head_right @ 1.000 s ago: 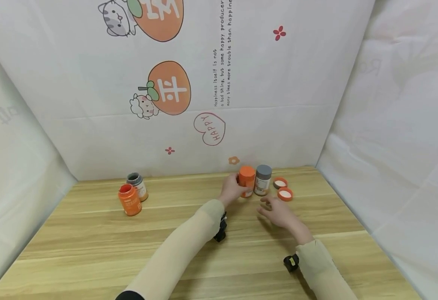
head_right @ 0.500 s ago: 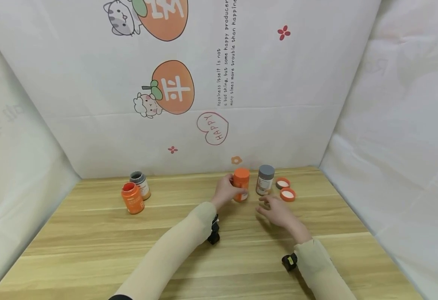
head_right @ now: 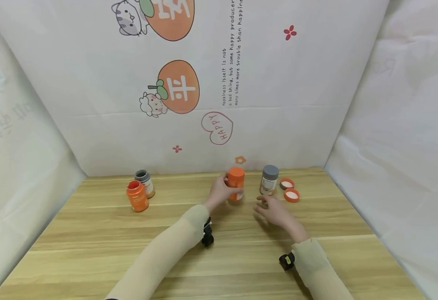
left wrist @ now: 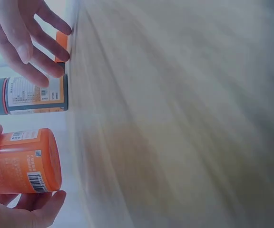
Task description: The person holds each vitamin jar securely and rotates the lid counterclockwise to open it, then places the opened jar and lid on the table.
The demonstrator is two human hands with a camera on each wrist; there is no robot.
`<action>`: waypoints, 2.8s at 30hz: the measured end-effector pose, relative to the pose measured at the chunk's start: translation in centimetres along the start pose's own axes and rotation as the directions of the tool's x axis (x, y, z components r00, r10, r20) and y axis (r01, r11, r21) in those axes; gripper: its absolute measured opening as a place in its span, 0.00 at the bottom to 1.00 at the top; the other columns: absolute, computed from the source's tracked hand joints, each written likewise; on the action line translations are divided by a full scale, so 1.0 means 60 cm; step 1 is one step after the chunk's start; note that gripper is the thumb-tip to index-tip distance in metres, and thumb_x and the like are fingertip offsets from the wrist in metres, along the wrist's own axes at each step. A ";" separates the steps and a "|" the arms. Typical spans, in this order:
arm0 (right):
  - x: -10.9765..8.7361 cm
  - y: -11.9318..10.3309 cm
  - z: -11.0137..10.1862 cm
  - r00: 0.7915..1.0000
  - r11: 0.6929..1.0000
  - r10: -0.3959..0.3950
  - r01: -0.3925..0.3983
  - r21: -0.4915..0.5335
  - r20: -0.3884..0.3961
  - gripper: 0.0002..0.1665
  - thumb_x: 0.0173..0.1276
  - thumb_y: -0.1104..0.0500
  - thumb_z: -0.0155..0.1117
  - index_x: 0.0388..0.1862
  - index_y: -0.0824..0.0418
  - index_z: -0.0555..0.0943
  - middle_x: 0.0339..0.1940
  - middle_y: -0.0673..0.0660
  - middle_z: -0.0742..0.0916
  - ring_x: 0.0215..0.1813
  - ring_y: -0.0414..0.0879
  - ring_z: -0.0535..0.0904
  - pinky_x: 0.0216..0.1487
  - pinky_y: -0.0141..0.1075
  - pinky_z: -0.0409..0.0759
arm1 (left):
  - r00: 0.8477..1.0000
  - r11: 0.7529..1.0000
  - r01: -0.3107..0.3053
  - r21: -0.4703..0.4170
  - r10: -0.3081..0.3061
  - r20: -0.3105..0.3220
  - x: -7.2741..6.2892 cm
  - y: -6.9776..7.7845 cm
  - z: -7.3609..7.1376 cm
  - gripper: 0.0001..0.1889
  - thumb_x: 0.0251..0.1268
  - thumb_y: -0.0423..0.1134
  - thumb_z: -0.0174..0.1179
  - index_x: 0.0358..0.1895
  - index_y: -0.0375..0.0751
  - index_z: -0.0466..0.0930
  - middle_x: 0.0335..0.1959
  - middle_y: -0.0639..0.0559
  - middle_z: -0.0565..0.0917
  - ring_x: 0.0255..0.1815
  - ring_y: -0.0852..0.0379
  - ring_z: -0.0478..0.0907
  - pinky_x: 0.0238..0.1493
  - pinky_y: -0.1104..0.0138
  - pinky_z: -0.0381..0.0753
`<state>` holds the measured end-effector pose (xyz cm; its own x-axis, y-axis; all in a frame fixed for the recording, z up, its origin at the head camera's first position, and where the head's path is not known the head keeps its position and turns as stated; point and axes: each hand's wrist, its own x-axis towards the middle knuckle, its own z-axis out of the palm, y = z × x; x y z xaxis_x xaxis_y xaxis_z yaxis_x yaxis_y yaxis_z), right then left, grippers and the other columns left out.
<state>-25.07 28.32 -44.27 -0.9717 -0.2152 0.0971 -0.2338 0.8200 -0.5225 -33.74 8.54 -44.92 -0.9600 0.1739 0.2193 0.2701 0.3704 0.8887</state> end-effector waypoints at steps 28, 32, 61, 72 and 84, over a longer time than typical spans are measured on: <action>0.020 -0.028 0.016 1.000 0.997 -0.014 0.012 0.076 0.027 0.28 0.71 0.49 0.55 0.61 0.68 0.72 0.58 0.69 0.79 0.56 0.64 0.77 0.54 0.54 0.75 | 1.000 0.999 -0.019 -0.030 0.020 0.007 -0.052 -0.003 -0.070 0.25 0.46 0.45 0.73 0.51 0.51 0.76 0.43 0.52 0.83 0.41 0.57 0.79 0.42 0.62 0.79; 0.022 -0.035 0.017 0.999 0.997 -0.015 0.012 0.082 0.028 0.28 0.71 0.49 0.56 0.61 0.68 0.72 0.58 0.70 0.79 0.57 0.65 0.76 0.55 0.54 0.75 | 0.999 0.999 -0.032 -0.019 0.032 0.009 -0.058 -0.004 -0.078 0.27 0.47 0.43 0.73 0.53 0.49 0.76 0.45 0.51 0.83 0.43 0.56 0.79 0.44 0.61 0.79; 0.042 -0.090 0.023 0.999 0.993 -0.029 0.025 0.117 0.027 0.29 0.71 0.46 0.55 0.62 0.65 0.72 0.59 0.67 0.79 0.60 0.64 0.74 0.57 0.55 0.73 | 0.997 0.996 -0.036 0.080 0.030 0.074 -0.101 -0.018 -0.143 0.28 0.44 0.38 0.74 0.54 0.44 0.78 0.43 0.48 0.83 0.40 0.56 0.77 0.43 0.61 0.77; 0.041 -0.117 0.022 0.999 0.984 -0.048 0.051 0.171 -0.022 0.27 0.71 0.50 0.55 0.62 0.65 0.71 0.59 0.68 0.79 0.59 0.64 0.75 0.56 0.54 0.75 | 0.993 0.988 -0.008 0.154 -0.011 0.120 -0.118 -0.013 -0.155 0.29 0.41 0.36 0.75 0.53 0.40 0.79 0.41 0.49 0.83 0.36 0.56 0.75 0.37 0.65 0.76; 0.033 -0.145 0.018 0.994 0.976 -0.059 0.077 0.204 -0.093 0.26 0.72 0.47 0.54 0.60 0.64 0.73 0.55 0.65 0.82 0.55 0.60 0.78 0.53 0.51 0.77 | 0.988 0.981 0.018 0.192 -0.047 0.146 -0.141 -0.004 -0.161 0.28 0.41 0.38 0.76 0.51 0.39 0.79 0.38 0.50 0.82 0.34 0.57 0.75 0.35 0.65 0.75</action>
<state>-24.94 20.18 -40.46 -0.9550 -0.2134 0.2059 -0.2965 0.6751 -0.6755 -26.38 -1.88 -43.12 -0.9507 0.2877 0.1162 0.2616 0.5419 0.7987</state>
